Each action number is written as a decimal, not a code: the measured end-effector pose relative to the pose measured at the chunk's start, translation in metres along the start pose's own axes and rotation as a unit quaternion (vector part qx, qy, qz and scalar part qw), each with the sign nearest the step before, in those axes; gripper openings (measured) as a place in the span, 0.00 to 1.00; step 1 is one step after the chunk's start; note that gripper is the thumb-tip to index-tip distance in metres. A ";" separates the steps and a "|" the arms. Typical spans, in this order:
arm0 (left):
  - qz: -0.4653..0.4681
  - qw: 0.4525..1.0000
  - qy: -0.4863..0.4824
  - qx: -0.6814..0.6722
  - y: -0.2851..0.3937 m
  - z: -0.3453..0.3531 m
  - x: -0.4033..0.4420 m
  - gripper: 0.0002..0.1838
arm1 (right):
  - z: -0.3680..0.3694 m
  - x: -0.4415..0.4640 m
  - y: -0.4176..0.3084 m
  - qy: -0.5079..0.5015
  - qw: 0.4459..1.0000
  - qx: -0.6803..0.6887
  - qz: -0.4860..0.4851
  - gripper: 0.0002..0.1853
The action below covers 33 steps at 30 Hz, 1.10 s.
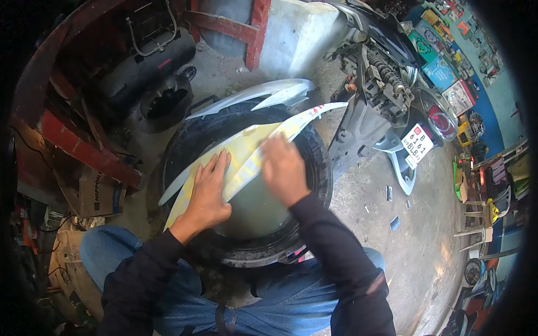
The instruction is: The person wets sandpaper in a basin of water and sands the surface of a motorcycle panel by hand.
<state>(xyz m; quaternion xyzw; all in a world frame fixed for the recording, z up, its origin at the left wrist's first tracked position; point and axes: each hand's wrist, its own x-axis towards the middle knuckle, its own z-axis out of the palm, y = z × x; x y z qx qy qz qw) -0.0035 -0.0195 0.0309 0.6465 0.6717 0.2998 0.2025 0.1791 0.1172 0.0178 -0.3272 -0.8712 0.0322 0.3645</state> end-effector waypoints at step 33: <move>-0.012 0.999 -0.030 0.012 0.001 -0.001 -0.001 0.56 | -0.009 0.007 0.004 -0.065 0.996 0.039 -0.039 0.17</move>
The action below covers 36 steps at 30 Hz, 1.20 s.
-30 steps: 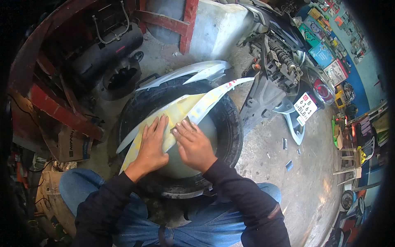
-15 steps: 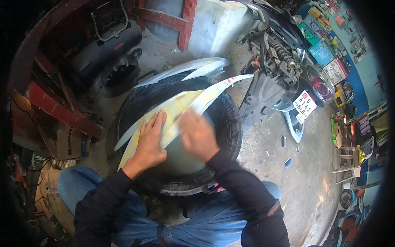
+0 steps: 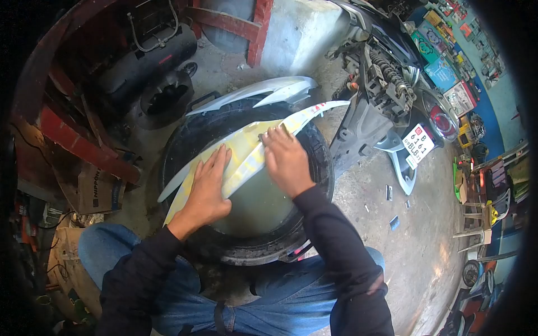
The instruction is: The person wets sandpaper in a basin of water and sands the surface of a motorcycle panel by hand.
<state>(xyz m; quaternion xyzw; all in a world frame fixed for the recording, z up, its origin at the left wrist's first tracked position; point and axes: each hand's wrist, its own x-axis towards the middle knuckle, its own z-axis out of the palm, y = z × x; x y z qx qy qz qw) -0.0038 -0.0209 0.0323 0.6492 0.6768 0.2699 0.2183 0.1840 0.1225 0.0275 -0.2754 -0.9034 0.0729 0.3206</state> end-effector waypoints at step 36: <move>0.025 0.999 0.006 0.019 0.002 -0.002 0.004 0.57 | -0.010 -0.013 -0.033 -0.026 0.999 0.012 -0.046 0.17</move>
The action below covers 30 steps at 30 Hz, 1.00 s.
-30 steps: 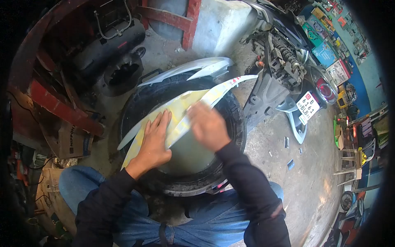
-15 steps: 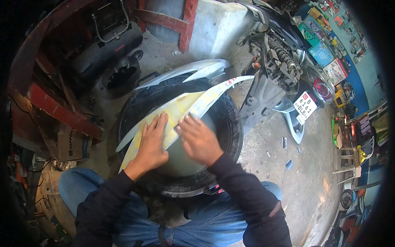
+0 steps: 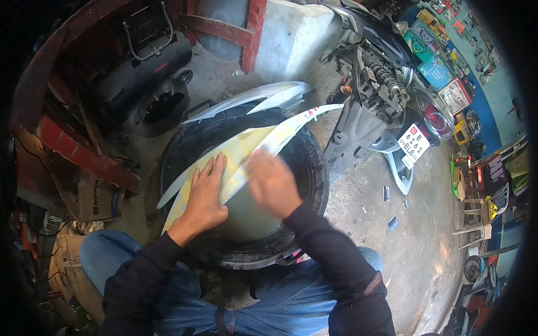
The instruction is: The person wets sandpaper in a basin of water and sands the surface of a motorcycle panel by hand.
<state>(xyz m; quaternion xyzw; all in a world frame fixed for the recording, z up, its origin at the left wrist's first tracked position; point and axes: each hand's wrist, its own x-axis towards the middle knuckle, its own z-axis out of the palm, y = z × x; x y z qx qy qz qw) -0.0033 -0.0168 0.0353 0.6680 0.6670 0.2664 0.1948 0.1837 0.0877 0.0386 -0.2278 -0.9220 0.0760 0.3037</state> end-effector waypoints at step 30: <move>-0.022 0.999 0.015 -0.037 -0.004 0.003 0.000 0.58 | 0.006 0.005 0.034 0.038 0.994 -0.091 0.055 0.18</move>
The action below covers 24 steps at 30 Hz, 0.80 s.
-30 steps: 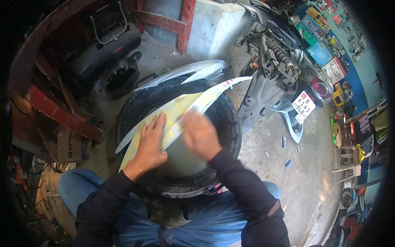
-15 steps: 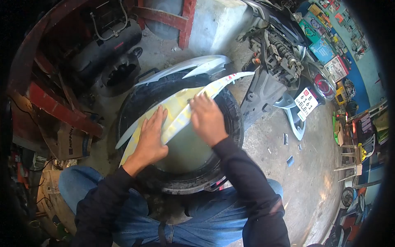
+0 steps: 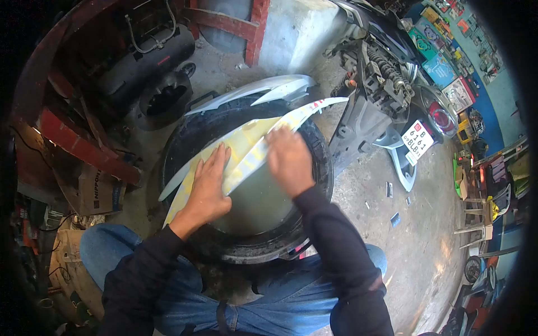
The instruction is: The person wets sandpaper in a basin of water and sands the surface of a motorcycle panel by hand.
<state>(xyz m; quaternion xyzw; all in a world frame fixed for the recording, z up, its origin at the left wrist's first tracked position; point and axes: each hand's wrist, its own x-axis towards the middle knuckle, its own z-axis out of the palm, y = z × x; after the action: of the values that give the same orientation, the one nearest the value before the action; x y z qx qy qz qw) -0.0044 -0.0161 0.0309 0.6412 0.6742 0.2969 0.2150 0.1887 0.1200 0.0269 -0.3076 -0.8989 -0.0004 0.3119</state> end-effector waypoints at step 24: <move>0.006 1.000 -0.011 0.015 0.003 0.000 0.001 0.55 | -0.002 -0.008 -0.026 -0.067 0.985 0.144 -0.072 0.18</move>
<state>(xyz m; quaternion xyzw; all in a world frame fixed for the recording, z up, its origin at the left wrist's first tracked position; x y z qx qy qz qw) -0.0021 -0.0153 0.0326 0.6519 0.6719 0.2812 0.2111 0.1802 0.0940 0.0291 -0.1929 -0.9283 0.1270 0.2914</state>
